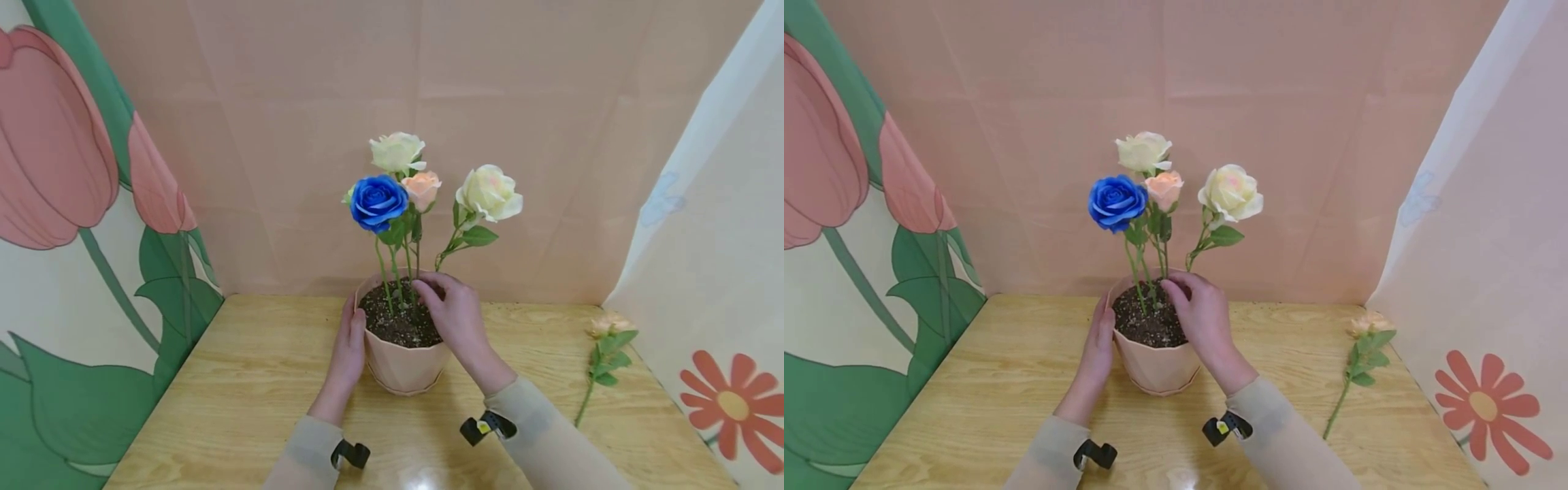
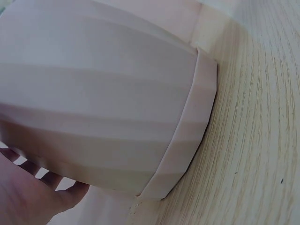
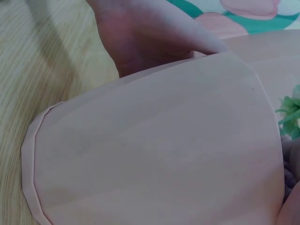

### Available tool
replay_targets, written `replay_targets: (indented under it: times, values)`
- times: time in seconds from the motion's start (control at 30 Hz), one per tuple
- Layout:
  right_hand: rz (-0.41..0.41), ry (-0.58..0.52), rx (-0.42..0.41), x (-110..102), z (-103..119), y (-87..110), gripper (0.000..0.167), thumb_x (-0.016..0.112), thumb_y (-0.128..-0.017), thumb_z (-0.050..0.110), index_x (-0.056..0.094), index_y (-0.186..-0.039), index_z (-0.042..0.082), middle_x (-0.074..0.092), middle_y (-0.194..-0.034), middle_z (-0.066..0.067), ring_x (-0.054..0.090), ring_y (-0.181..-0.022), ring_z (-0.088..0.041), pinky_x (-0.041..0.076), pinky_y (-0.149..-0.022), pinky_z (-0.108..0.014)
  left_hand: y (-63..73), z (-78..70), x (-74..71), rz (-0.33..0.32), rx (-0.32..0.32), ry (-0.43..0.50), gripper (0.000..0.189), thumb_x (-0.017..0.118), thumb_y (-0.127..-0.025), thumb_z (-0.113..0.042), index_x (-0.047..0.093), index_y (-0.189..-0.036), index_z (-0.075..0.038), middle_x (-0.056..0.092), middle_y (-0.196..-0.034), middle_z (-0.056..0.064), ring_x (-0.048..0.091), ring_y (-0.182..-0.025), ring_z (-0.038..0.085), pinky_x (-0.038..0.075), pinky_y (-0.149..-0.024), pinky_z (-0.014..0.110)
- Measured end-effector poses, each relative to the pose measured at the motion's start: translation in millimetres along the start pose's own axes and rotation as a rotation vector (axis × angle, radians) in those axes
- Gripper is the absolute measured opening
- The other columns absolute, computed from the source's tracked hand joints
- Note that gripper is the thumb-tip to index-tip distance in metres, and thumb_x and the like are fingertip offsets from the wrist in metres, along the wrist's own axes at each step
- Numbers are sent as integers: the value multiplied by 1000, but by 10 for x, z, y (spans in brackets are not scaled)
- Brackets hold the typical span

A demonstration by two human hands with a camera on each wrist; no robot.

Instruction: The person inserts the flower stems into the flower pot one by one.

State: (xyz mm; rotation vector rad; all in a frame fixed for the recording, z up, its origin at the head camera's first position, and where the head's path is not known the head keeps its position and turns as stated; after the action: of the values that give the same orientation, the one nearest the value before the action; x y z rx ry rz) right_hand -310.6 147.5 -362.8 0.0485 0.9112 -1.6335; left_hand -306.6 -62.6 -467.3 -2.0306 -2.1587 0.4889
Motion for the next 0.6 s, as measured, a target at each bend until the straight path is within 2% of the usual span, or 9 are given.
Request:
replay_targets:
  times: [0.43,0.6]
  values:
    - [1,26,2,-35,27,13,22,77,-108,29,85,-118,12,76,-86,2,67,-73,-14,55,-65,-37,-8,-12,-7,2,30,9,59,31,-122,-41,27,-176,-15,31,-178,19,28,-163,41,22,-132,63]
    - [5,14,6,-52,36,34,24,77,-108,30,84,-120,11,78,-89,1,68,-75,-14,56,-65,-35,0,-14,-6,1,24,3,60,32,-122,-41,27,-176,-15,30,-178,18,28,-163,41,22,-131,63]
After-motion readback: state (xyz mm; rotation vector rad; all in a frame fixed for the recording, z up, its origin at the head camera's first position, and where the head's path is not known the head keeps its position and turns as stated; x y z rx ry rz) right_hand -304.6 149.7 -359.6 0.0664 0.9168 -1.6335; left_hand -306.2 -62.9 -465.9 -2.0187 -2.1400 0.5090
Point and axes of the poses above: each hand's wrist, its own y-axis away from the middle knuckle, its own x-axis out of the palm, z = x × y, the point moved 5 cm from there along -y, towards the middle knuckle
